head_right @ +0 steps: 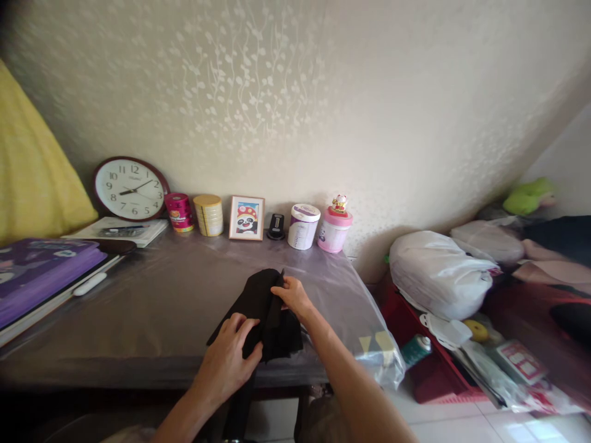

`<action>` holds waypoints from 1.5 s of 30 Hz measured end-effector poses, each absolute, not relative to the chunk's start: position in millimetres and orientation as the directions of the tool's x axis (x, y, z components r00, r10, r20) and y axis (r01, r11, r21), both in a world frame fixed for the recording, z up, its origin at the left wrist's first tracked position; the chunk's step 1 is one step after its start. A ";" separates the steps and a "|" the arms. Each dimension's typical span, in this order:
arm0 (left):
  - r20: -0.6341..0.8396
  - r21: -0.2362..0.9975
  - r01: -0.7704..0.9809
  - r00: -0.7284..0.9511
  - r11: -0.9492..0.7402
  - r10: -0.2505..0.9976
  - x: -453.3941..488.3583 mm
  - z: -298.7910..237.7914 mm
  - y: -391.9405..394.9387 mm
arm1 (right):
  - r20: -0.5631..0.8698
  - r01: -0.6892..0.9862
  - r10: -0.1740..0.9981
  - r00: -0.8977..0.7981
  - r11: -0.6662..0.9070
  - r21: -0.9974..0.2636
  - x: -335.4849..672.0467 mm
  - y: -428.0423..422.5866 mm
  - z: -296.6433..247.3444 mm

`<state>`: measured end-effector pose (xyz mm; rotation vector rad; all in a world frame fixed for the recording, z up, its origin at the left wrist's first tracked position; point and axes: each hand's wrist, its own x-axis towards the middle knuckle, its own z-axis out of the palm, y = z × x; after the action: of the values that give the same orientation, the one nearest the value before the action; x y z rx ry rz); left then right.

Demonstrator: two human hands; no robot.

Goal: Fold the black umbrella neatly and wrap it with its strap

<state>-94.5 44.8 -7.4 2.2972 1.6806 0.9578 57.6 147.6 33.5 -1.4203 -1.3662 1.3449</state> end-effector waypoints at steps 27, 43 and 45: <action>0.381 0.498 0.787 0.178 -0.363 0.907 -97.1 -8.6 42.3 | -0.011 0.490 0.944 -0.330 0.161 -0.857 21.3 153.6 15.5; 0.418 0.552 0.738 0.158 -0.389 0.894 -97.6 -13.0 42.3 | -0.275 0.225 0.788 -0.551 -0.177 -0.958 41.9 122.3 35.9; 0.412 0.540 0.743 0.175 -0.395 0.894 -98.0 -11.7 41.8 | -0.289 0.219 0.772 -0.566 -0.197 -0.955 41.5 119.8 35.0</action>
<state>-98.0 41.8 -11.7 2.2324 1.5866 1.0254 41.5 119.8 35.0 -1.1527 -1.6594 1.8144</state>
